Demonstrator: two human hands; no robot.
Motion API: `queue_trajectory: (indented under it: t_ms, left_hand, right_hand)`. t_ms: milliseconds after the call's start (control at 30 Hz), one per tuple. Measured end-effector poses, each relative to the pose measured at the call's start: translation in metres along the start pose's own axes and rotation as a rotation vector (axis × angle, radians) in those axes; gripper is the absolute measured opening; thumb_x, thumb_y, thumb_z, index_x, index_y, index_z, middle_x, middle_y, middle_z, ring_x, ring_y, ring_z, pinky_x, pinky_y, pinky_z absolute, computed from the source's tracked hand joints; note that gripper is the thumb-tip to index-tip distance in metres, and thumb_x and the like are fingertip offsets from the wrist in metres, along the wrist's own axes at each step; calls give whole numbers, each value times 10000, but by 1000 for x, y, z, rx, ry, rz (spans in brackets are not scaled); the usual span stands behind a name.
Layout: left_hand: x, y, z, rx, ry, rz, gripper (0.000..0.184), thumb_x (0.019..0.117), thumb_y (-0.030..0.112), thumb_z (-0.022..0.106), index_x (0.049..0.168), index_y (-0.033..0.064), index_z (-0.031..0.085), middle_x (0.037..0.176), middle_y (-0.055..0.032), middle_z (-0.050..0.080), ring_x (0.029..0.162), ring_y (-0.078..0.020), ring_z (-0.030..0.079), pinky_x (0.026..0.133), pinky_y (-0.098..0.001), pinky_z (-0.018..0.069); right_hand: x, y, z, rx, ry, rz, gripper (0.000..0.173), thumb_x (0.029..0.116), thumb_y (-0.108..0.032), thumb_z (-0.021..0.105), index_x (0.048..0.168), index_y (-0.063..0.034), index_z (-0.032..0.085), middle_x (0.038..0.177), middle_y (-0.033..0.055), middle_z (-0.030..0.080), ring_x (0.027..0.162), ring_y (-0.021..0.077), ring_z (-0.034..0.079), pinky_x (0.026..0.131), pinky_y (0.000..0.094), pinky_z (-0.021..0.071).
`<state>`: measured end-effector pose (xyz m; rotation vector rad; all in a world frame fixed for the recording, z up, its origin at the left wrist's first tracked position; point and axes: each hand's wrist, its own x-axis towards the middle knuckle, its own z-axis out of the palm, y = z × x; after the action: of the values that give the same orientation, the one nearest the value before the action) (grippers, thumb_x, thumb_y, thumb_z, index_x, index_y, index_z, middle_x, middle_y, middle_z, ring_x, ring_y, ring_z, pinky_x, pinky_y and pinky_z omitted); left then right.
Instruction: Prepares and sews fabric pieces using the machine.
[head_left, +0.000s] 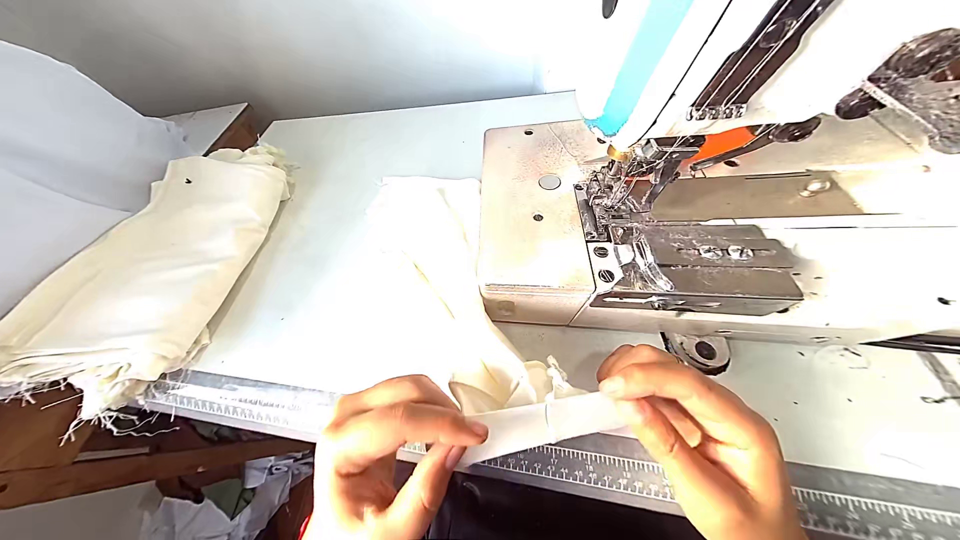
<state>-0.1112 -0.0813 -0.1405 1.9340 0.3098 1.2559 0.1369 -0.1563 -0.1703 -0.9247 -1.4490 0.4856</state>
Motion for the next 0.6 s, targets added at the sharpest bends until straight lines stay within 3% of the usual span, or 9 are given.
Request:
queue_trajectory:
  t_ms: [133, 267, 367, 433, 500, 533, 567, 600]
  left_hand:
    - [-9, 16, 5, 533, -14, 47, 221, 970, 368, 714, 1103, 192, 718, 918, 34, 616, 948, -37, 609, 906, -191, 488]
    - [-20, 12, 24, 779, 111, 47, 202, 978, 269, 706, 1135, 147, 739, 893, -31, 573, 886, -60, 580, 826, -133, 460]
    - [-21, 15, 35, 806, 244, 40, 141, 995, 161, 658, 1065, 90, 757, 846, -49, 545, 798, -22, 539, 743, -76, 426]
    - [-15, 14, 37, 784, 309, 45, 130, 994, 143, 648, 1049, 93, 756, 890, -40, 555, 817, 2, 542, 757, -68, 436]
    - [-4, 5, 35, 675, 327, 68, 143, 1035, 170, 599, 1084, 145, 731, 1079, 14, 657, 979, 2, 620, 891, -120, 504]
    - [3, -1, 34, 559, 333, 84, 173, 1057, 190, 562, 1110, 174, 727, 1172, 48, 709, 1107, -40, 655, 994, -202, 519]
    - [11, -7, 37, 414, 351, 95, 196, 1069, 209, 541, 1121, 196, 730, 1180, 61, 745, 1180, -101, 671, 1068, -289, 515]
    - [21, -9, 42, 295, 378, 90, 196, 1070, 237, 540, 1113, 213, 729, 1119, 68, 764, 1159, -124, 693, 1073, -323, 525]
  right_hand:
    - [-5, 0, 2, -210, 17, -81, 248, 990, -300, 697, 1235, -299, 733, 1038, -40, 598, 987, -41, 558, 860, 75, 445]
    - [-8, 1, 13, -432, 82, -136, 259, 1033, -192, 600, 1253, -255, 723, 989, 39, 537, 941, 12, 519, 846, 67, 391]
    - [-11, -1, 22, -448, 113, -123, 224, 1040, -196, 591, 1193, -185, 753, 966, 49, 609, 927, 6, 582, 852, 63, 449]
    - [-11, -6, 27, -458, 112, -107, 210, 1030, -205, 601, 1113, -130, 780, 884, 62, 690, 863, 41, 637, 809, 98, 484]
    - [-9, -12, 33, -485, 92, -69, 230, 1020, -229, 598, 1035, -98, 787, 760, 61, 683, 753, 92, 630, 734, 145, 487]
    - [-8, -15, 36, -479, 80, -35, 240, 1016, -241, 598, 1006, -91, 785, 732, 60, 683, 728, 114, 627, 713, 174, 481]
    - [-7, -19, 39, -449, 71, 8, 239, 1011, -240, 612, 984, -79, 787, 734, 64, 699, 729, 128, 637, 715, 199, 483]
    - [-5, -22, 42, -385, 62, 60, 222, 1001, -211, 631, 974, -54, 786, 749, 77, 713, 735, 137, 647, 722, 217, 487]
